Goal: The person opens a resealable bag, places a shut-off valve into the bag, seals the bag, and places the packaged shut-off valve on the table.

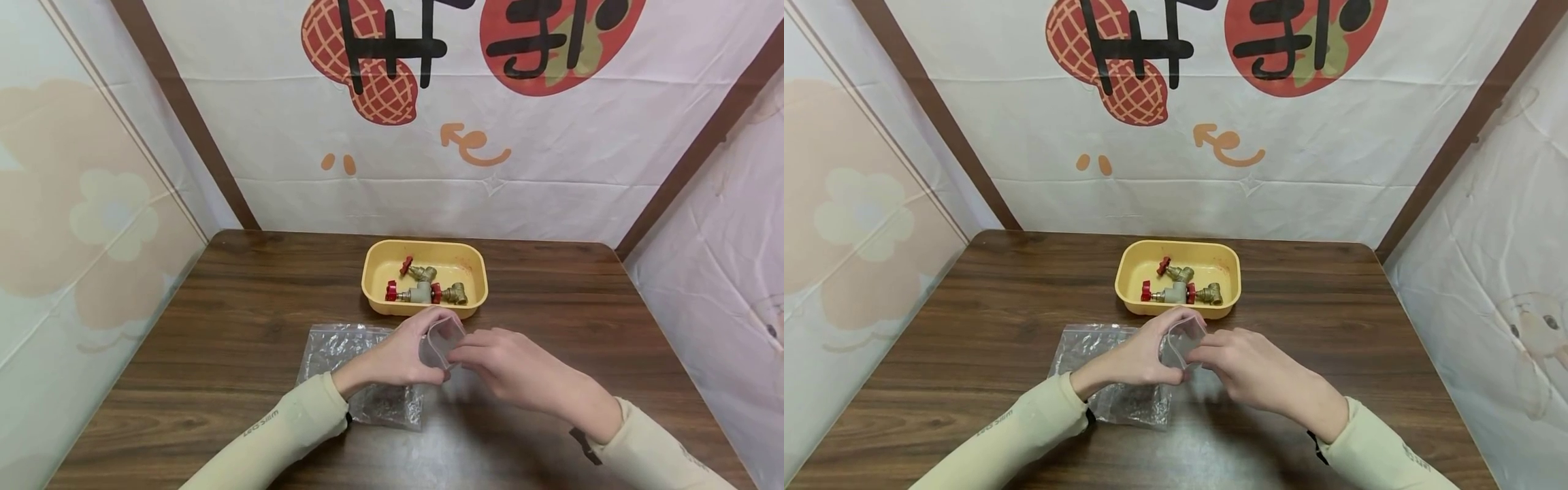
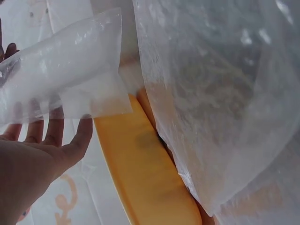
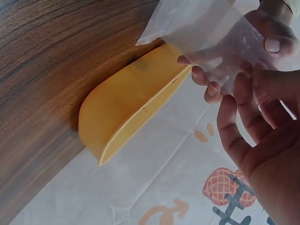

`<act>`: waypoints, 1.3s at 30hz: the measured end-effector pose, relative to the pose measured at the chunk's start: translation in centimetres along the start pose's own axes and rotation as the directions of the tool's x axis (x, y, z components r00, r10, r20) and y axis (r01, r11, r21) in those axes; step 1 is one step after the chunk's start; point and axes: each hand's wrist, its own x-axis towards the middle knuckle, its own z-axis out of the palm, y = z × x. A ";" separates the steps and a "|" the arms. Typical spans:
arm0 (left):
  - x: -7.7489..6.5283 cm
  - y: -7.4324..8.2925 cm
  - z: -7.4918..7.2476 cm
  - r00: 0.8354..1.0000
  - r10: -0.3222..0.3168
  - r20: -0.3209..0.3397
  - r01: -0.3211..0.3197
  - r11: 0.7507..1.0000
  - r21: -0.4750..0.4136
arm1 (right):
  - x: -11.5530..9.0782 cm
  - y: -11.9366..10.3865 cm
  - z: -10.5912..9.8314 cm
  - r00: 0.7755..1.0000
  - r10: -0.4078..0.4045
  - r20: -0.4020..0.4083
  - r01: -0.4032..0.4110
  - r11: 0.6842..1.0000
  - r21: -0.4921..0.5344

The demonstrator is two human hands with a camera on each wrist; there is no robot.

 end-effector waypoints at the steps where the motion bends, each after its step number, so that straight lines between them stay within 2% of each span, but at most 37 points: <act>1: 0.0 0.0 0.0 1.000 0.000 -0.002 0.000 1.000 0.005 | 0.0 0.0 0.0 1.000 -0.005 -0.005 0.005 1.000 -0.003; 9: 0.1 0.3 0.2 1.000 -0.002 0.026 0.002 1.000 0.003 | 0.0 0.2 0.0 1.000 -0.012 -0.028 0.012 1.000 -0.002; 16: 0.0 0.3 0.2 1.000 -0.015 0.022 0.015 1.000 -0.017 | -0.2 0.1 -0.1 1.000 0.012 -0.016 -0.012 1.000 0.003; 25: 0.0 0.1 0.3 0.999 -0.021 0.027 0.022 0.999 -0.040 | -0.1 0.1 -0.5 0.999 -0.004 -0.037 0.003 1.000 -0.010; 29: 0.0 0.0 0.3 0.999 -0.035 0.021 0.036 0.998 -0.047 | 0.1 0.2 -1.2 0.998 0.028 -0.064 -0.023 0.996 0.085; 34: -0.1 -0.1 0.2 0.997 -0.072 0.015 0.073 0.995 -0.071 | 0.9 1.0 -2.2 0.989 0.083 -0.125 -0.051 0.970 0.237; 39: -0.1 -0.2 0.2 0.997 -0.080 0.014 0.081 0.995 -0.060 | 2.0 3.0 -3.0 0.976 0.156 -0.149 -0.116 0.963 0.244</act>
